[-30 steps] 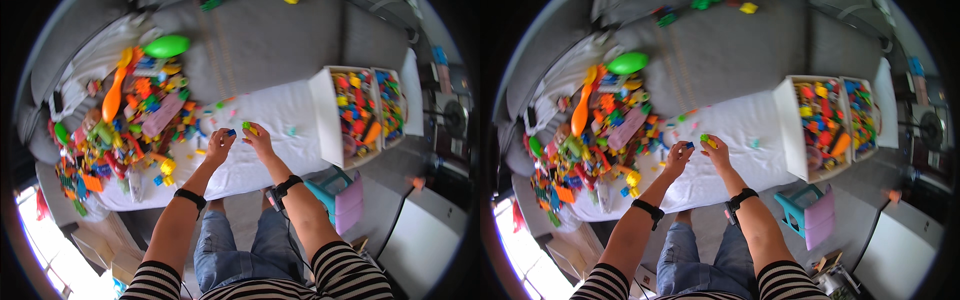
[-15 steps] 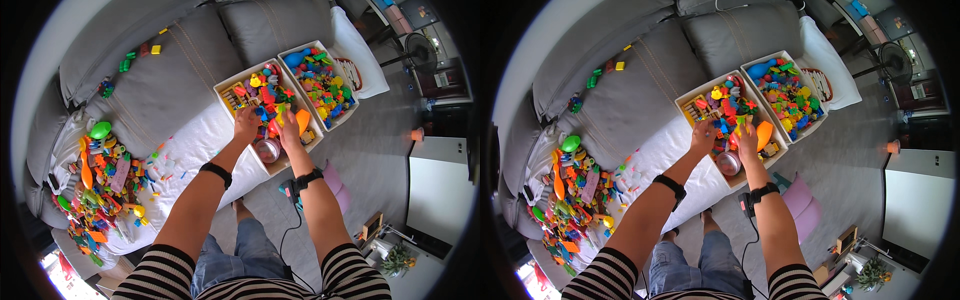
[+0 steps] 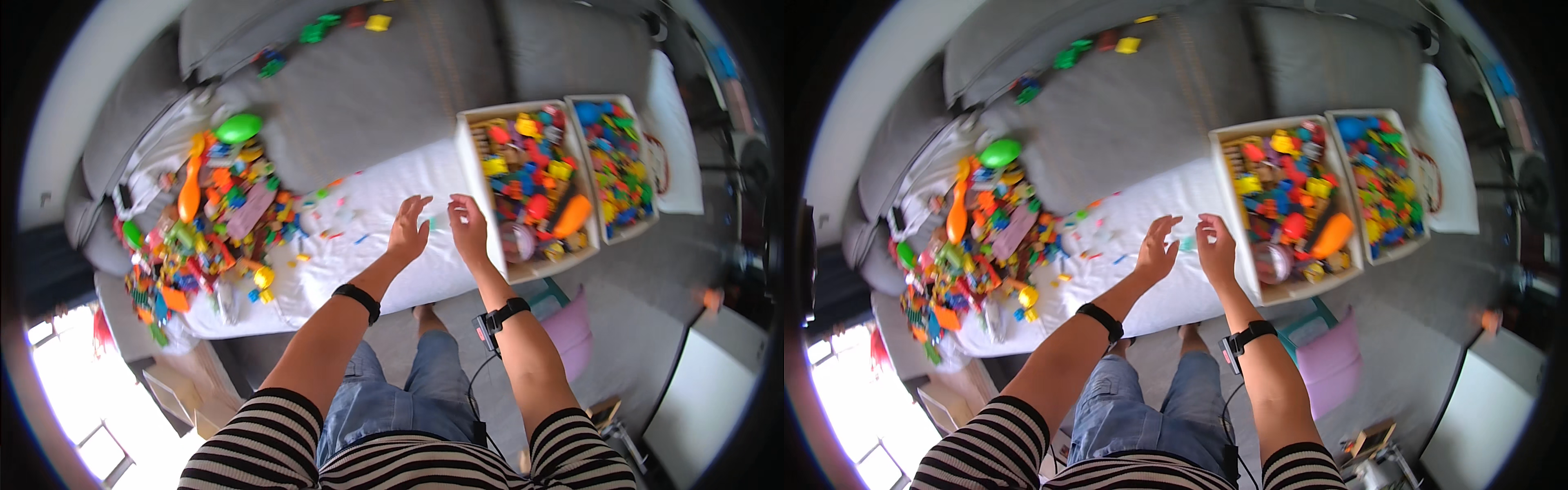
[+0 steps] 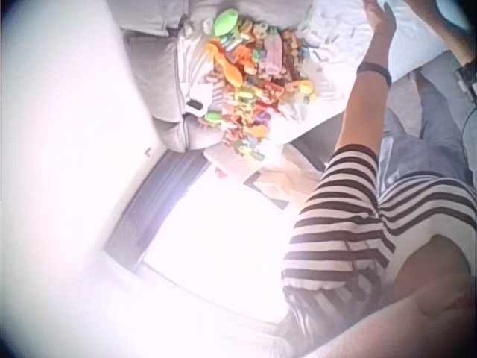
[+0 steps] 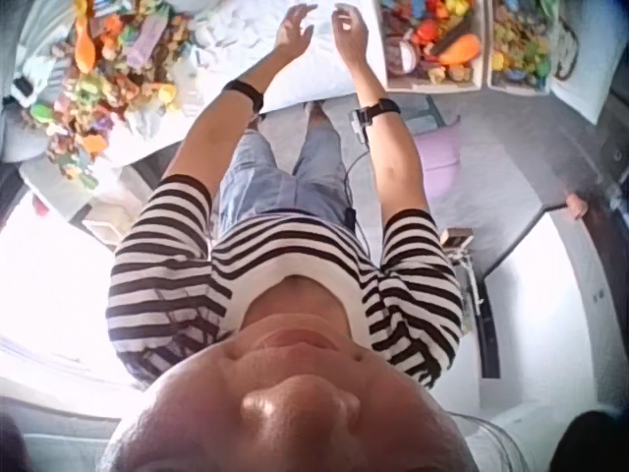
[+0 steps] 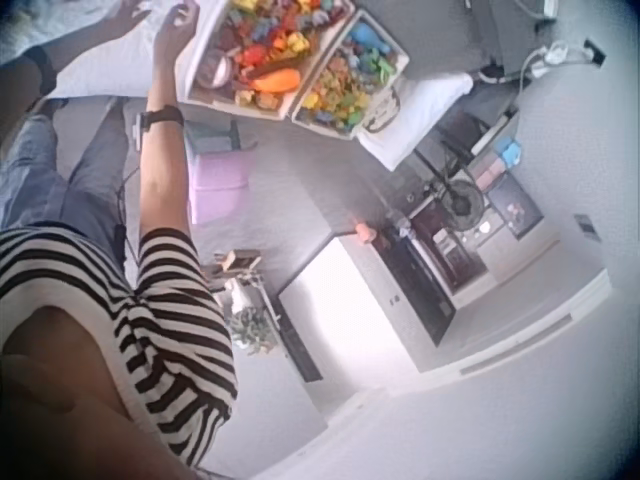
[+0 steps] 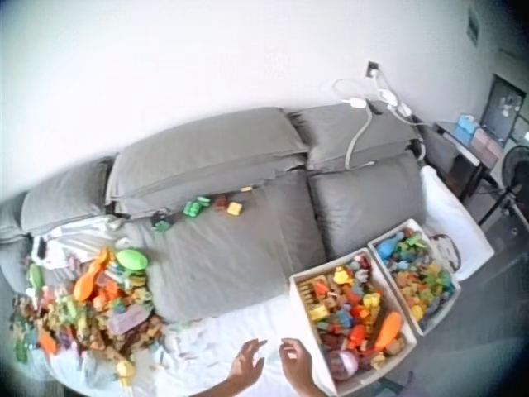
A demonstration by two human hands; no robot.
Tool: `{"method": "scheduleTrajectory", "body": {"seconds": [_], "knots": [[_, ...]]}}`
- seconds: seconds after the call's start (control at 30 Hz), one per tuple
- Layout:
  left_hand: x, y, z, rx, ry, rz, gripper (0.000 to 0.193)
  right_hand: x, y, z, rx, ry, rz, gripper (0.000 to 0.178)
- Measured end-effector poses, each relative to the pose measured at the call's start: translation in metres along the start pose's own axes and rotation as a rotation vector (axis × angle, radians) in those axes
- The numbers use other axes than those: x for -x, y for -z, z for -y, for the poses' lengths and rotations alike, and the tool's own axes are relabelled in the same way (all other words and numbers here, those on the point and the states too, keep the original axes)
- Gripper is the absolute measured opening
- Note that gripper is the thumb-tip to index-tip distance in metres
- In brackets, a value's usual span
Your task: The person sorts various toys from a couch into storage bins, handling building blocks, toy vehicles, a xylophone, and bowling pins by hand and placing them into the bins one at a time.
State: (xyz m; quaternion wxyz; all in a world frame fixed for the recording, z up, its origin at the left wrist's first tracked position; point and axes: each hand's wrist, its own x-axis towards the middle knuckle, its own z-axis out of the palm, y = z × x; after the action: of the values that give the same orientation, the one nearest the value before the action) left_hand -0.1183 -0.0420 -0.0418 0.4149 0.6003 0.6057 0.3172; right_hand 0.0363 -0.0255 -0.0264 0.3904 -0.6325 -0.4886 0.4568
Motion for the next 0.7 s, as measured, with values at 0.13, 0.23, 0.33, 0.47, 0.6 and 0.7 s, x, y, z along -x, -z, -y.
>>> {"method": "scheduleTrajectory", "body": {"seconds": [0.13,0.23,0.33,0.47,0.6,0.7], "knots": [[0.07,0.049,0.078,-0.154,0.199,-0.117,0.06,0.038,-0.094,-0.038,0.188,0.14,0.428,0.054],[0.105,0.082,0.118,-0.309,0.331,-0.173,0.069,0.057,-0.147,-0.059,0.593,0.158,0.585,0.086],[0.124,0.116,0.142,-0.469,0.381,-0.167,0.084,0.058,-0.183,-0.049,0.756,0.113,0.489,0.103],[0.119,0.142,0.155,-0.521,0.383,-0.048,0.09,0.048,-0.205,-0.044,1.034,0.139,0.491,0.102],[0.107,0.145,0.18,-0.573,0.273,0.105,0.077,0.054,-0.222,-0.068,0.772,0.453,0.581,0.063],[0.107,0.147,0.188,-0.577,0.163,0.128,0.065,0.059,-0.224,-0.074,0.681,0.355,0.58,0.054]]}}
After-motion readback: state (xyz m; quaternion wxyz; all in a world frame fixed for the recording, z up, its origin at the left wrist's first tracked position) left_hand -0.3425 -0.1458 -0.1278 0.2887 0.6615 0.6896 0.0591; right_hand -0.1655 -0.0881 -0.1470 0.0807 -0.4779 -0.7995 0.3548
